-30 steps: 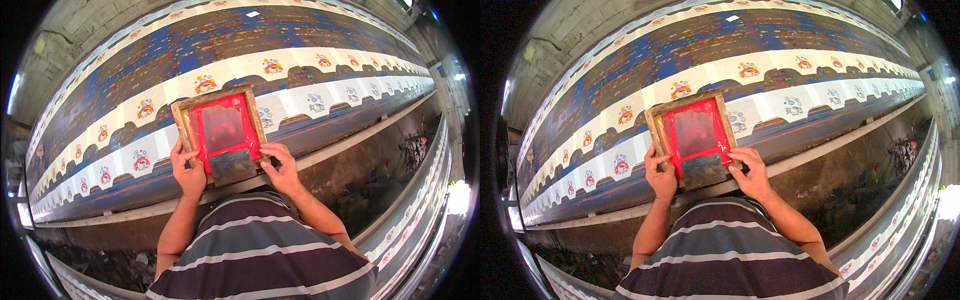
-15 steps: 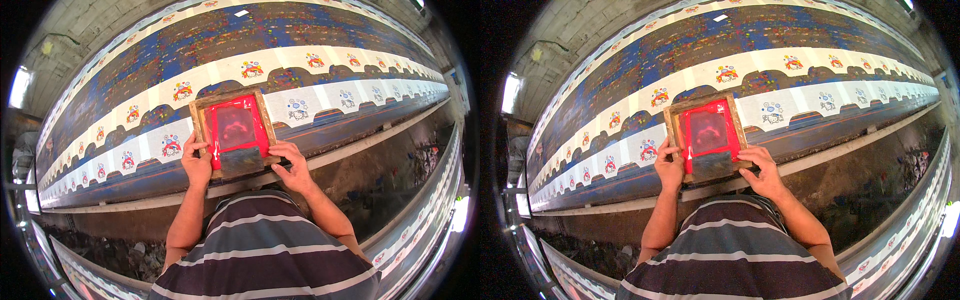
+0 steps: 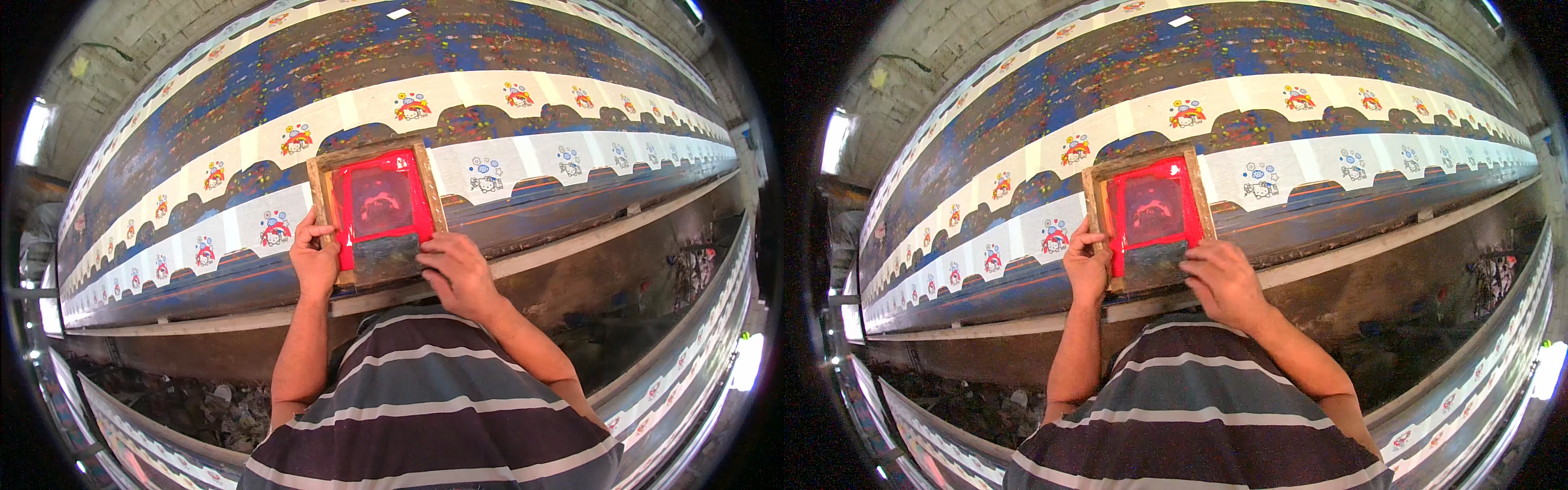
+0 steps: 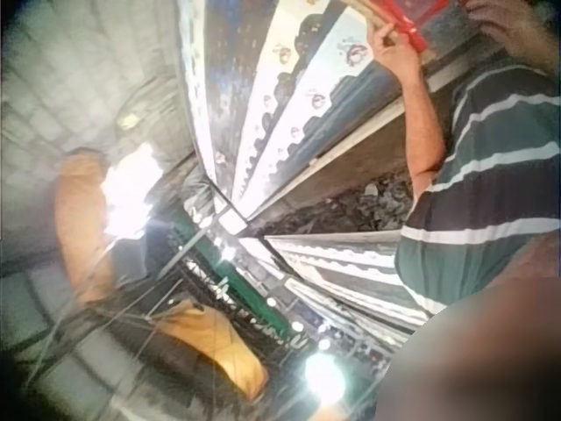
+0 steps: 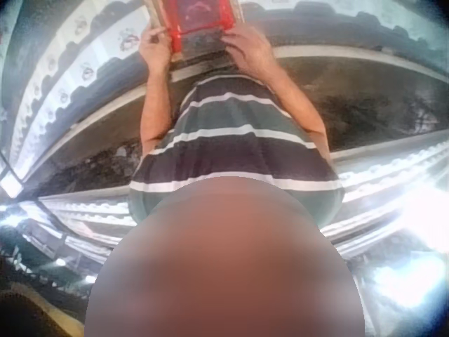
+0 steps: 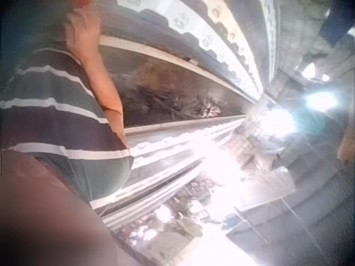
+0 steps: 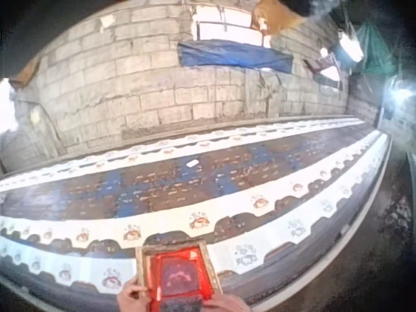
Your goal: The person uses a wooden screen-printing frame with red ink to repeatedly print a cartoon character onto a long roll of patterned fabric. They hold the frame with the left hand and use a squeegee in the right hand to spread ink across the screen, then lift and reposition the frame to repeat the print along the fabric.
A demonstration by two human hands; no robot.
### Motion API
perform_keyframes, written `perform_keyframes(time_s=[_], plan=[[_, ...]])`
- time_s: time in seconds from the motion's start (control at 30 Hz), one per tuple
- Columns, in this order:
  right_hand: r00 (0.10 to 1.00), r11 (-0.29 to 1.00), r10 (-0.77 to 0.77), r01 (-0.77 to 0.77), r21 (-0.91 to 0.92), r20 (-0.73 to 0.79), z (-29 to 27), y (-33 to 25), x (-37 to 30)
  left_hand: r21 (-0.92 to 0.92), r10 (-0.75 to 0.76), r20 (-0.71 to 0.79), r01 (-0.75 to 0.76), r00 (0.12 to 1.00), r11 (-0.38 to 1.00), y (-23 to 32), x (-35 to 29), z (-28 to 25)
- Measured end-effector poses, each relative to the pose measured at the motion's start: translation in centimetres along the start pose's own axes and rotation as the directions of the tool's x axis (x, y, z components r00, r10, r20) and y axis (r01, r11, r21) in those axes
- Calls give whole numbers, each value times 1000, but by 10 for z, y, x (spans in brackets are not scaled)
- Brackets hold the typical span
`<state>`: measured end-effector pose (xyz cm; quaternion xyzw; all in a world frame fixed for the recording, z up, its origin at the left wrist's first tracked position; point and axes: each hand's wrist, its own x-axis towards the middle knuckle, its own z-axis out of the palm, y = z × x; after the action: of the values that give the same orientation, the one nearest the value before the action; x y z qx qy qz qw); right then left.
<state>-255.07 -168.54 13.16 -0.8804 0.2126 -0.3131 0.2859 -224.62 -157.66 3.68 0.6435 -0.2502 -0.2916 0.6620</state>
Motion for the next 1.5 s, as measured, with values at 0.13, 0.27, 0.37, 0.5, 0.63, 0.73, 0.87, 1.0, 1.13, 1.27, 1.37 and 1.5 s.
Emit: perform_keyframes(time_s=[0.13,0.27,0.37,0.5,0.63,0.73,0.87,1.0,1.13,1.27,1.37,1.5], plan=[[970,977,-158,180,-112,184,21,-14,23,102,95,-1,-94,996,990,-3,2,-1],[909,928,-157,270,-257,387,28,-16,46,197,134,3,-132,991,972,-6,1,1],[877,940,-153,271,-206,455,15,-13,64,32,58,-37,-56,998,998,-9,1,3],[813,978,-89,179,-102,575,-3,9,114,-20,111,-49,-112,993,994,-14,3,4],[813,977,-33,148,-151,581,2,34,161,38,156,-32,-155,987,987,-17,5,5],[881,966,-57,167,-198,469,13,50,184,67,160,-23,-158,987,985,-14,4,5],[934,965,-32,122,-232,357,25,62,196,69,150,-7,-149,989,986,-7,3,4],[946,957,-54,141,-254,320,33,61,177,117,229,7,-228,974,967,-7,3,4],[949,922,-101,202,-330,298,43,43,133,118,239,15,-239,971,964,-9,4,4],[945,922,-125,223,-315,303,42,17,96,190,233,14,-231,972,954,-7,1,3],[941,928,-123,222,-299,316,39,0,75,171,200,-3,-197,980,965,-4,1,5],[934,942,-106,204,-265,341,33,-15,57,106,194,-62,-186,979,977,-2,-1,11]])
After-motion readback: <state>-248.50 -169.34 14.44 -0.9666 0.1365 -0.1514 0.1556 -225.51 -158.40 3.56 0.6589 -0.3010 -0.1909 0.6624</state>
